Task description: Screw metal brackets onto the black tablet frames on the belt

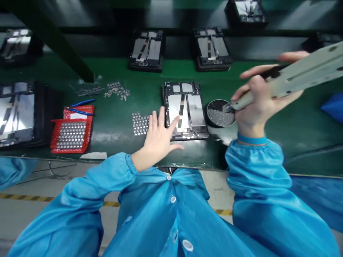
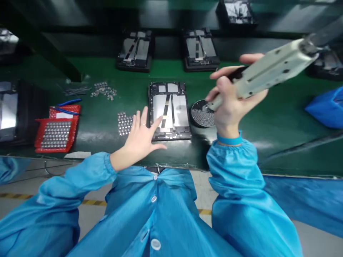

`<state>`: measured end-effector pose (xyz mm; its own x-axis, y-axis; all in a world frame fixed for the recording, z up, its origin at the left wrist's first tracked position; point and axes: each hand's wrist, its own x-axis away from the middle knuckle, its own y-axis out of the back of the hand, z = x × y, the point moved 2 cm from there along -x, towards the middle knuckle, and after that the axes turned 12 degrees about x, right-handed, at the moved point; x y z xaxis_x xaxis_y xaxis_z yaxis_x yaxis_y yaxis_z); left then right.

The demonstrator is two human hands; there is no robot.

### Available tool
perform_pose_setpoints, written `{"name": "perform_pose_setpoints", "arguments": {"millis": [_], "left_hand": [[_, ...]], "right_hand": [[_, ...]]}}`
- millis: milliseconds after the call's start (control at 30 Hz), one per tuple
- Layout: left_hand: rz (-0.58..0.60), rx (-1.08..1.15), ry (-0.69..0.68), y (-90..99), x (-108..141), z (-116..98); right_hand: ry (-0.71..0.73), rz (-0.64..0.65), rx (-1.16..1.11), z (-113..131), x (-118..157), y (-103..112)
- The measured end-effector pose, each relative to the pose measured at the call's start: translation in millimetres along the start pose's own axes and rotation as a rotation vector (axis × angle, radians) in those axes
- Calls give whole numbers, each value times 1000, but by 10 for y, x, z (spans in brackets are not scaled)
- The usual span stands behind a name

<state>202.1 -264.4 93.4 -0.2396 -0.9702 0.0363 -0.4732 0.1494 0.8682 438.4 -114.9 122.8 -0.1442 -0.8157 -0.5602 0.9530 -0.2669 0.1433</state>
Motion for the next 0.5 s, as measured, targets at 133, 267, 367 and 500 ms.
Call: {"name": "perform_pose_setpoints", "arguments": {"millis": [133, 267, 367, 500], "left_hand": [[-4, 62, 61, 7, -104, 217], [-162, 304, 60, 271, -194, 407], [-272, 325, 17, 512, -286, 448], [-346, 283, 7, 681, -749, 616]], "right_hand": [[-33, -83, -52, -199, -42, 223], [-28, -92, -33, -101, 47, 243], [-12, -86, -21, -39, 62, 216], [-46, -84, -16, -65, 48, 193]]}}
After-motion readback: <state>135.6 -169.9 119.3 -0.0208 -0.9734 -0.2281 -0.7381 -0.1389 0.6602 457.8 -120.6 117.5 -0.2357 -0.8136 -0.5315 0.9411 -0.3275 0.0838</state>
